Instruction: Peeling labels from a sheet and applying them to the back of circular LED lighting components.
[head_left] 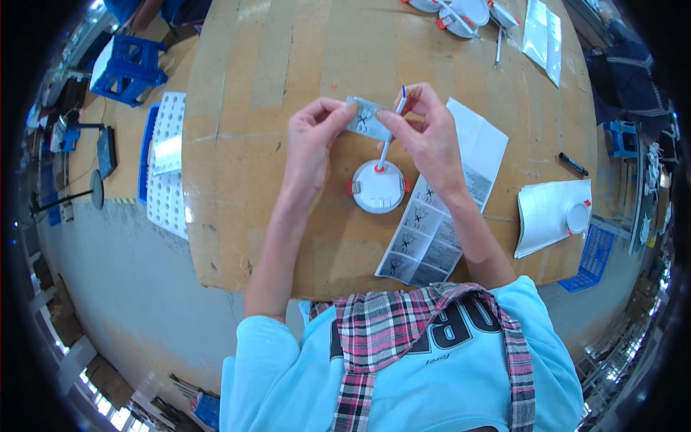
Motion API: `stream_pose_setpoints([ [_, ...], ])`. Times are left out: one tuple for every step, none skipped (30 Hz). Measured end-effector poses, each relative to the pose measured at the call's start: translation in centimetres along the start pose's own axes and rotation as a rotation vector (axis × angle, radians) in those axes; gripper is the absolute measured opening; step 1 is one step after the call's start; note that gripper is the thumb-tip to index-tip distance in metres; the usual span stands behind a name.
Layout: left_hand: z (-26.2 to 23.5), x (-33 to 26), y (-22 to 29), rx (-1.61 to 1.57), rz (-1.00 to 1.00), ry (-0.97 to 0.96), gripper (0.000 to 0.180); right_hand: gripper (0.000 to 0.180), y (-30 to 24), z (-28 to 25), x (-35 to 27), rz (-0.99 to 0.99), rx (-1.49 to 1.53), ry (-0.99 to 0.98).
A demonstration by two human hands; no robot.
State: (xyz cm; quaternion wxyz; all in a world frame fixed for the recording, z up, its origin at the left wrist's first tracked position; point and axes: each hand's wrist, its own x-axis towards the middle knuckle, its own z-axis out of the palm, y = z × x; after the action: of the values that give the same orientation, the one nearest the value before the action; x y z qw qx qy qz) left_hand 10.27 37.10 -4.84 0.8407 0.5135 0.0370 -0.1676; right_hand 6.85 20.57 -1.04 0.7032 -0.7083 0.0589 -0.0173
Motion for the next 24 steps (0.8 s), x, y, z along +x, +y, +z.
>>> stream_pose_setpoints([
  [-0.4, 0.2, 0.1, -0.039, -0.034, -0.033, 0.013, 0.025, 0.0, 0.0, 0.0, 0.017, 0.000, -0.012],
  [-0.7, 0.4, 0.2, -0.044, -0.040, -0.014, 0.013, 0.024, 0.0, -0.2, 0.0, 0.041, -0.014, -0.020],
  [-1.0, 0.5, 0.3, -0.040, -0.075, -0.067, 0.010, 0.024, -0.1, -0.3, 0.0, 0.064, -0.029, -0.028],
  [-1.3, 0.6, 0.4, -0.045, -0.100, -0.115, 0.009, 0.024, -0.2, -0.3, -0.1, 0.076, -0.029, -0.043],
  [-1.4, 0.6, 0.5, -0.027, -0.098, -0.126, 0.011, 0.023, -0.3, -0.2, 0.0, 0.078, -0.042, -0.038],
  [-1.4, 0.6, 0.5, -0.010, -0.114, -0.102, 0.011, 0.023, -0.3, -0.2, 0.0, 0.058, -0.048, -0.033],
  [-1.4, 0.6, 0.6, 0.010, -0.134, -0.080, 0.012, 0.023, -0.5, -0.2, 0.1, 0.052, -0.056, -0.032],
  [-1.5, 0.6, 0.7, 0.006, -0.129, -0.090, 0.012, 0.023, -0.5, -0.1, 0.0, 0.077, -0.066, -0.037],
  [-1.5, 0.6, 0.8, 0.029, -0.150, -0.057, 0.012, 0.023, -0.6, 0.0, 0.0, 0.079, -0.070, -0.034],
  [-1.5, 0.6, 0.8, 0.082, -0.132, -0.061, 0.013, 0.023, -0.7, 0.0, 0.0, 0.074, -0.070, -0.025],
  [-1.5, 0.7, 0.8, 0.135, -0.115, -0.066, 0.013, 0.023, -0.7, 0.0, 0.0, 0.079, -0.078, -0.030],
  [-1.5, 0.7, 0.9, 0.133, -0.114, -0.067, 0.013, 0.023, -0.7, 0.0, 0.0, 0.080, -0.067, -0.026],
  [-1.5, 0.8, 0.9, 0.143, -0.109, -0.069, 0.012, 0.023, -0.6, 0.1, 0.0, 0.080, -0.055, -0.024],
  [-1.6, 0.8, 0.9, 0.154, -0.103, -0.069, 0.011, 0.023, -0.6, 0.1, 0.1, 0.079, -0.055, -0.026],
  [-1.7, 0.8, 0.9, 0.154, -0.101, -0.067, 0.011, 0.023, -0.6, 0.0, 0.1, 0.083, -0.058, -0.032],
  [-1.7, 0.8, 0.9, 0.145, -0.104, -0.075, 0.011, 0.023, -0.5, 0.0, 0.1, 0.086, -0.061, -0.037],
  [-1.8, 0.8, 0.9, 0.137, -0.108, -0.084, 0.010, 0.023, -0.5, 0.0, 0.1, 0.085, -0.061, -0.038],
  [-1.8, 0.8, 0.9, 0.137, -0.107, -0.084, 0.010, 0.023, -0.5, 0.0, 0.1, 0.084, -0.063, -0.038],
  [-1.9, 0.8, 0.9, 0.129, -0.100, -0.093, 0.010, 0.023, -0.5, 0.0, 0.2, 0.078, -0.061, -0.034],
  [-1.9, 0.8, 0.9, 0.122, -0.094, -0.102, 0.010, 0.023, -0.5, 0.0, 0.2, 0.082, -0.066, -0.036],
  [-1.8, 0.8, 0.8, 0.123, -0.094, -0.104, 0.010, 0.024, -0.5, 0.0, 0.2, 0.080, -0.068, -0.035],
  [-1.8, 0.8, 0.8, 0.127, -0.071, -0.108, 0.009, 0.024, -0.5, -0.1, 0.2, 0.077, -0.070, -0.033],
  [-1.7, 0.8, 0.8, 0.131, -0.047, -0.113, 0.009, 0.024, -0.5, -0.1, 0.2, 0.075, -0.070, -0.032],
  [-1.7, 0.7, 0.8, 0.132, -0.047, -0.115, 0.009, 0.024, -0.6, -0.1, 0.2, 0.077, -0.072, -0.027],
])
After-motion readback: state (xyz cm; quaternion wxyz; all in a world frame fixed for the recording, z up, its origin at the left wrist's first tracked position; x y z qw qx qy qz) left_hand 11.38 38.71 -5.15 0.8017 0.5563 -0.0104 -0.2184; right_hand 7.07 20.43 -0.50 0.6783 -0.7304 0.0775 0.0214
